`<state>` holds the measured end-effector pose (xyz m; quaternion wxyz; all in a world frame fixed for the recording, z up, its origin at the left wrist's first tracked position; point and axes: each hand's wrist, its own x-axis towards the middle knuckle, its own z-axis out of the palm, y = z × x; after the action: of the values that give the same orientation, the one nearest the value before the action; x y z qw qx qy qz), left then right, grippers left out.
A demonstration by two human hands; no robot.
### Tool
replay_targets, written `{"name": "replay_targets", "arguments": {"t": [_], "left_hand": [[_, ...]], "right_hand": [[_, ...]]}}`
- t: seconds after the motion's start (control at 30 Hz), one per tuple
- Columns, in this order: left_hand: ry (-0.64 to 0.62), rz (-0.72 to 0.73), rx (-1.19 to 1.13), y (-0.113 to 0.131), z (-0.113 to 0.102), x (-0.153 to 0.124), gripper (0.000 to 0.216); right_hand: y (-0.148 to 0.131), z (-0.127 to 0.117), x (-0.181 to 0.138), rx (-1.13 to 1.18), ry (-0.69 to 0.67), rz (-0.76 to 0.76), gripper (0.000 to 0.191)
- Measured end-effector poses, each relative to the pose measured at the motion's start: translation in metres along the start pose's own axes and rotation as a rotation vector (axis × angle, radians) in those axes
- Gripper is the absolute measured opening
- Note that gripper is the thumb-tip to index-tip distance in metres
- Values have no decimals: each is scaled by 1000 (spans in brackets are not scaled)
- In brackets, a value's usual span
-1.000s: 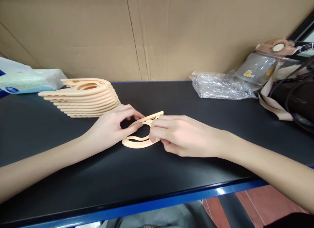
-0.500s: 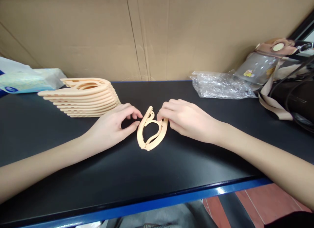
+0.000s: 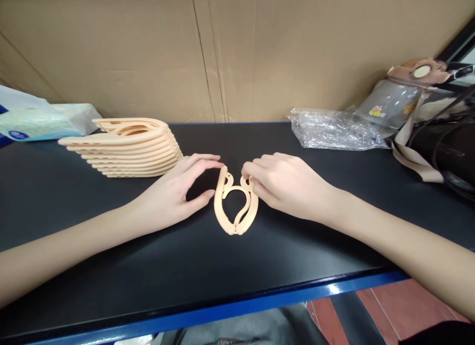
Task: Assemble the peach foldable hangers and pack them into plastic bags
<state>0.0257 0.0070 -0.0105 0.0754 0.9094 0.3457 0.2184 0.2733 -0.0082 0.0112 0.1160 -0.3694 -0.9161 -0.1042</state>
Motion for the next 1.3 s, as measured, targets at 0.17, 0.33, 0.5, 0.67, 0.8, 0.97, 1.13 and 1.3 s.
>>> {"name": "replay_targets", "arguments": {"t": [0.17,0.33,0.5,0.67,0.8,0.97,1.13,1.3], "left_hand": [[-18,43,-21,2,-2,-1,46],[-73,89,-50,4,-2,-2,54],[-108,87,-89,2,-1,-3,66],[-145,17,-106,2,-1,-2,81],[-193,-16,-94,2,-3,-1,84],[-187,34,-78,4,-4,-1,71],[-48,75,-78,7,-3,-2,67],[115,124,-8,5,-6,-1,58]], "right_hand": [[0,1,1,64,-38,-68,27],[-1,1,2,169,-61,-91,34],[-3,3,3,382,-101,-149,50],[-4,3,2,390,-106,-182,54],[-4,0,2,361,-46,-169,41],[-1,1,4,285,59,-49,35],[7,1,5,381,51,263,34],[16,-2,9,893,-100,435,32]]}}
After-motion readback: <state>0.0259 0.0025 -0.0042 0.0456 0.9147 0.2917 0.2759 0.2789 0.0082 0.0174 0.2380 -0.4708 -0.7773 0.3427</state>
